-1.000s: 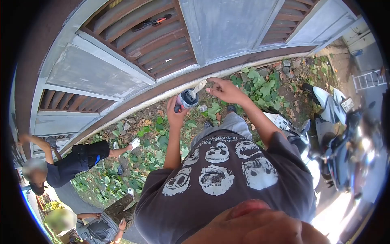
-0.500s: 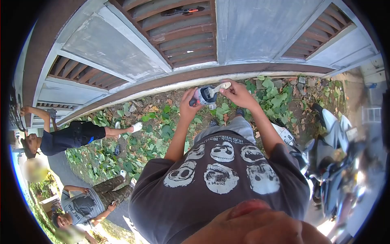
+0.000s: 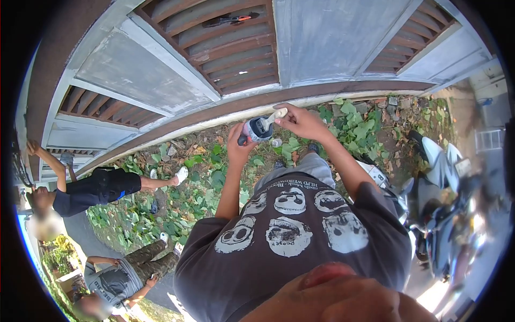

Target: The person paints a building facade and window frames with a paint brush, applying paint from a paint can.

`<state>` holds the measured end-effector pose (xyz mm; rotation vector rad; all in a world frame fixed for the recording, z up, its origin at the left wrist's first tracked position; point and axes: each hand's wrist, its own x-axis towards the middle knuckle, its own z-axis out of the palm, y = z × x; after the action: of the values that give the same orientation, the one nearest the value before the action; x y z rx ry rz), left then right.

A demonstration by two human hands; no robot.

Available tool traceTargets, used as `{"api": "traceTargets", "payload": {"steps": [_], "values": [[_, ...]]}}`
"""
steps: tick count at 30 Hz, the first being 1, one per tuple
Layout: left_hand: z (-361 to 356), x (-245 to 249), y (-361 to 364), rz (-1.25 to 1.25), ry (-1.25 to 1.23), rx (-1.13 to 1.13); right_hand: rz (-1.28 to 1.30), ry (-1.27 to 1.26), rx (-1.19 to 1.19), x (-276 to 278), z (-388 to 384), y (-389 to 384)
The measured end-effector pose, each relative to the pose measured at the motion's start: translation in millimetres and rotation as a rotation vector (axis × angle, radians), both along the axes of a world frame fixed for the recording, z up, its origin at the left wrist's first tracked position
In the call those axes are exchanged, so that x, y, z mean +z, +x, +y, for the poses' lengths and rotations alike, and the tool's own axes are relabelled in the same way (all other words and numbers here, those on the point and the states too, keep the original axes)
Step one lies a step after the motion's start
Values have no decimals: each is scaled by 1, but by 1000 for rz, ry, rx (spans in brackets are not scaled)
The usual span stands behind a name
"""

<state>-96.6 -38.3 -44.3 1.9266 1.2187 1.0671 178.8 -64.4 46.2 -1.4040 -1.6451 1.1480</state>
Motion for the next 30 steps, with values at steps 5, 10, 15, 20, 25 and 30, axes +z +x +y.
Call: {"api": "traceTargets", "payload": {"steps": [5, 10, 15, 20, 25, 30], "values": [[3, 7, 5, -59, -17, -7, 19, 56, -1, 15, 10, -7], [13, 1, 1, -13, 44, 7, 56, 201, -13, 5, 28, -12], [20, 1, -3, -36, 29, 26, 9, 231, 14, 12, 41, -21], [21, -7, -12, -4, 29, 69, 15, 224, 30, 2, 53, -34], [18, -13, -17, -17, 13, 131, 28, 224, 87, 3, 54, -45], [16, -29, -18, 40, 30, 209, 14, 232, 23, -10, 44, -55]]}}
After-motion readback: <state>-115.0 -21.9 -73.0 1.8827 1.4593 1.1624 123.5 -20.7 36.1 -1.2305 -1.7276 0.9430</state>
